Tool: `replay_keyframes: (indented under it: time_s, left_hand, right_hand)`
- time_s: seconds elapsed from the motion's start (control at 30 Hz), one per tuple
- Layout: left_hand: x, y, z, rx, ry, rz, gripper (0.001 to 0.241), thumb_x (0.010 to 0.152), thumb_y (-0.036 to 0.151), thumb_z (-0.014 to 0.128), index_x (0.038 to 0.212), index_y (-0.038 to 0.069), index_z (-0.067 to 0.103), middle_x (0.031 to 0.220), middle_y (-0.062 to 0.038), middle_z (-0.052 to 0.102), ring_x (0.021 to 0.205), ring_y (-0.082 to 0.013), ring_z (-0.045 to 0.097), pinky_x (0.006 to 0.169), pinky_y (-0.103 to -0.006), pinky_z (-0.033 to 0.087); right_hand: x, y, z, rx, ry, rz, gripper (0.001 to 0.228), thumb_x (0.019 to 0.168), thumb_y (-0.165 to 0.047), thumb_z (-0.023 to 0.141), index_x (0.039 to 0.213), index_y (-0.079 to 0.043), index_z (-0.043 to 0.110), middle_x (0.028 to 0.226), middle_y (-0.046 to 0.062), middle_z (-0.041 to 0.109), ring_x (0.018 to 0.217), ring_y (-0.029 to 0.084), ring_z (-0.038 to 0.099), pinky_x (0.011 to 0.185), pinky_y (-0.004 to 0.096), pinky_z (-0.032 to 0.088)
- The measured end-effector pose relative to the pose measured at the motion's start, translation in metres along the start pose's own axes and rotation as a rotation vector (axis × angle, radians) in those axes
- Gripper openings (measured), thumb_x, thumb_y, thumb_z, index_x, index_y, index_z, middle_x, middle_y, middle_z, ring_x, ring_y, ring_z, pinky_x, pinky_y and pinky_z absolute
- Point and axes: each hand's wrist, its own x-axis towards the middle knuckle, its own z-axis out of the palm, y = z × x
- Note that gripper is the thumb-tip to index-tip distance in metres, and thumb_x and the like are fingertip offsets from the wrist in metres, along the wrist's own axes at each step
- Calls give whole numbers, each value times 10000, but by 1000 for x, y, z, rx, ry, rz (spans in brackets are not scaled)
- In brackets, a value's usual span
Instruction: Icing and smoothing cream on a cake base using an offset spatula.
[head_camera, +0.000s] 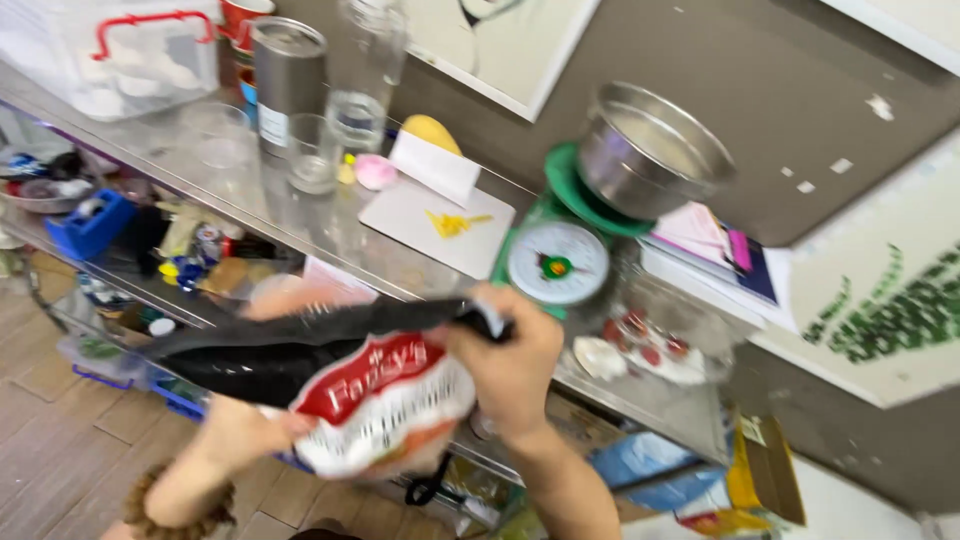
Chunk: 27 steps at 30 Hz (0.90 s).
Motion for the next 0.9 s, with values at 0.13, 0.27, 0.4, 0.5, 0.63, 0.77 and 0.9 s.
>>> replay_keyframes:
  time_s: [0.13, 0.27, 0.4, 0.5, 0.63, 0.77, 0.9]
  left_hand:
    - [-61, 29, 90, -49, -55, -126, 320, 616, 200, 840, 873, 16, 788, 715, -52, 834, 521, -137, 746, 485, -257, 624]
    - [-117, 41, 166, -187, -55, -280, 362, 711, 173, 847, 1012, 20, 716, 864, -53, 752, 734, -151, 666, 689, -275, 537]
    - [-159, 50, 223, -612, -175, -380, 183, 800, -75, 688, 977, -31, 700, 1105, -194, 826, 905, -194, 754, 815, -276, 586]
    - [-200, 25, 270, -514, -270, -467, 150, 803, -61, 746, 946, -15, 745, 792, -32, 734, 675, -101, 595, 641, -228, 479]
    - [-236, 22, 319, -396, -601, -529, 62, 821, 77, 768, 815, 31, 727, 711, -26, 723, 620, -103, 618, 632, -235, 494]
    - [-276, 16, 359, -288, -947, -625, 43, 803, 55, 792, 813, 56, 750, 698, 19, 726, 596, -72, 585, 592, -214, 468]
    - [-320, -2, 394, -300, -1269, -491, 107, 772, 74, 814, 852, 41, 752, 733, 8, 710, 637, -95, 588, 628, -237, 473]
  right_hand:
    - [-107, 28, -72, -190, 100, 230, 330, 585, -16, 876, 891, -1, 755, 835, 44, 763, 696, 140, 638, 706, 248, 542]
    - [-226, 52, -132, -155, 236, 340, 225, 637, 14, 856, 822, 1, 728, 782, 57, 754, 674, 154, 616, 678, 254, 500]
    - [-350, 92, -192, -271, 330, 361, 208, 596, 82, 830, 782, 19, 759, 792, 86, 771, 692, 156, 683, 658, 235, 540]
    - [-423, 86, -235, -586, 255, 470, 220, 507, -76, 917, 688, -68, 793, 502, 16, 744, 406, 76, 589, 427, 194, 451]
    - [-491, 28, -254, -637, 234, 610, 404, 588, -102, 943, 967, -64, 808, 862, 69, 860, 704, 120, 857, 638, 233, 696]
    - [-520, -30, -232, -911, -42, 1014, 476, 739, -501, 838, 1103, -208, 747, 801, -46, 805, 587, 140, 740, 532, 269, 571]
    - [-582, -28, -201, -981, -61, 1211, 339, 957, -429, 621, 793, -138, 680, 679, 111, 706, 598, 388, 650, 543, 464, 506]
